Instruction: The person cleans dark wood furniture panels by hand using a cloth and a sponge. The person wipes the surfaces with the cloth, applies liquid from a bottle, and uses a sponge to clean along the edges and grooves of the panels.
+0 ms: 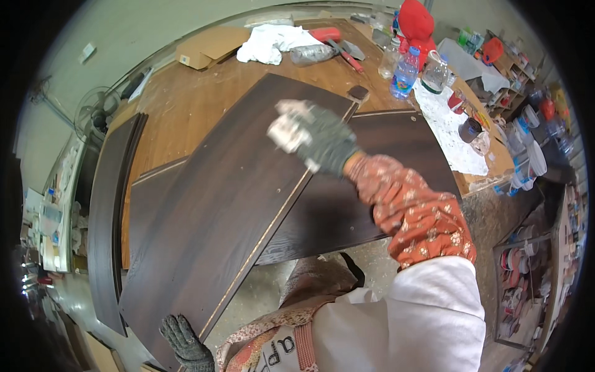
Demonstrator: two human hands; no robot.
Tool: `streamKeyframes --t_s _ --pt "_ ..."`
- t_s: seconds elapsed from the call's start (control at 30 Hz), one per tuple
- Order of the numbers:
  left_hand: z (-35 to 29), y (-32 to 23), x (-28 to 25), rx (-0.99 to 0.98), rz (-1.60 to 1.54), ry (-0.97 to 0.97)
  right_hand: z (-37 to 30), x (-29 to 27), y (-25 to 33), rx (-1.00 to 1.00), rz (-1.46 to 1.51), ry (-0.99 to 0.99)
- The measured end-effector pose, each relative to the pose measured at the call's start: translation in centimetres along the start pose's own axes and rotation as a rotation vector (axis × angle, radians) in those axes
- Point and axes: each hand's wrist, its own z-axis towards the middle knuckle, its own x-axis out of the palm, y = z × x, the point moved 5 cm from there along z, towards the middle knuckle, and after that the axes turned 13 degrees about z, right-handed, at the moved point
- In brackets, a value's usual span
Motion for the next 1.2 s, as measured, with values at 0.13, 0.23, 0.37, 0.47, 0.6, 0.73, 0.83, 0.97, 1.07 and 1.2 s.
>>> streamKeyframes --t_s 0.13,0.23,0.37,0.47,0.6,0.73,0.83,0.97,1.07,1.2 --pt "4.6 -1.2 -6.4 0.242 0.268 -0.291 0.1 -1.2 -7.3 0.123 -0.334 0.015" --pt "1.9 -1.0 -0.2 -0.056 0.027 0.12 -1.4 -1.9 -9.2 0.507 -0.284 -0.158" --pt "7.8 -5.9 -1.5 0.029 0.055 -0.013 0.5 -1.1 3.1 0.191 0.344 -0.113" --pt "11.3 -9.4 -2.1 0.216 0.018 -0.074 -1.9 3.7 13.4 -0.134 0.344 0.045" --pt "11.6 -10.3 -1.3 0.336 0.034 -0.219 -2.7 0.6 12.1 -0.204 0.424 0.109" --pt "11.3 -10.4 -1.3 0.313 0.02 -0.239 -1.5 -2.2 -0.1 0.182 0.354 0.132" --pt "11.6 -10.9 -2.0 0.303 -0.006 -0.202 -4.0 -6.8 -7.9 0.101 -0.249 0.069" --pt "11.7 -10.3 -1.0 0.274 -0.014 -0.192 -9.4 -12.2 -14.4 0.777 -0.412 0.044" --pt "12.1 -10.2 -1.9 0.27 -0.041 -0.127 -8.8 -12.8 -15.1 0.856 -0.699 0.107" --pt "12.9 -10.3 -3.7 0.249 -0.093 -0.078 -4.6 -6.9 -18.0 0.291 -0.713 0.254"
